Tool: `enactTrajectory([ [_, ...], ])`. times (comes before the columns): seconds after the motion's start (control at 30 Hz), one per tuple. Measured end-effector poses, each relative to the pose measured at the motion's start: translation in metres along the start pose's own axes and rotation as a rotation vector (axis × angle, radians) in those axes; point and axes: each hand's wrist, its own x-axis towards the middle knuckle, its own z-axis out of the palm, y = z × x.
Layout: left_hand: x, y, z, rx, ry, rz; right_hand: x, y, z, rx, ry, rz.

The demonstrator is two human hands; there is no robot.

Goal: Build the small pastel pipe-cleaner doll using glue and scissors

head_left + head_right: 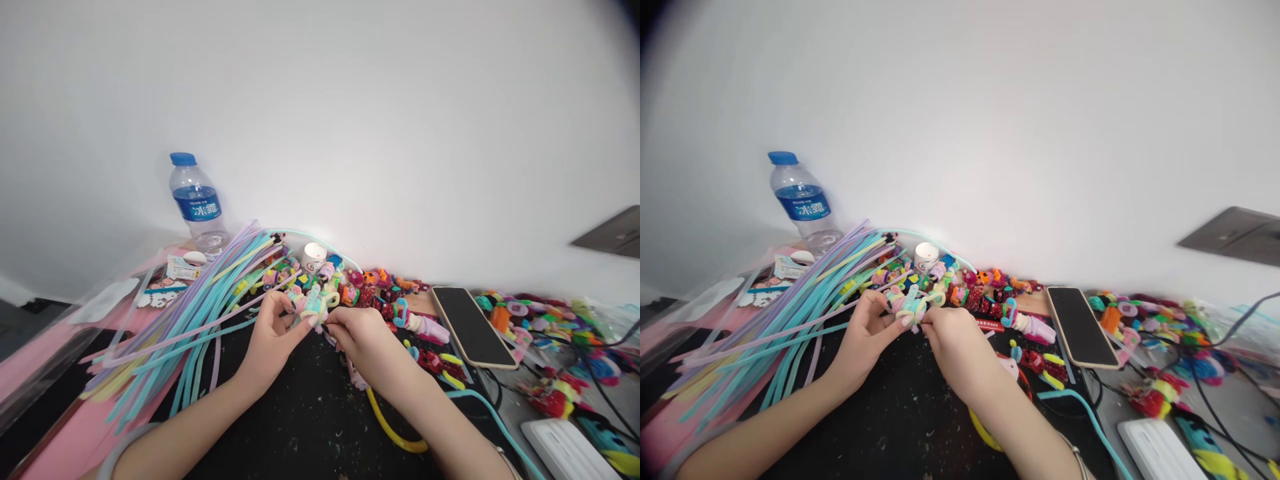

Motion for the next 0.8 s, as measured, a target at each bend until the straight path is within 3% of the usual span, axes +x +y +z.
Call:
enactTrajectory([
  [0.4, 0.005, -0.004, -0.001, 0.038, 0.093, 0.047, -0.002, -0.005, 0.010, -0.207, -0.016, -0.043],
  [0.8, 0.007, -0.006, -0.004, 0.067, 0.134, 0.035, -0.001, -0.001, 0.016, -0.248, 0.044, -0.118],
])
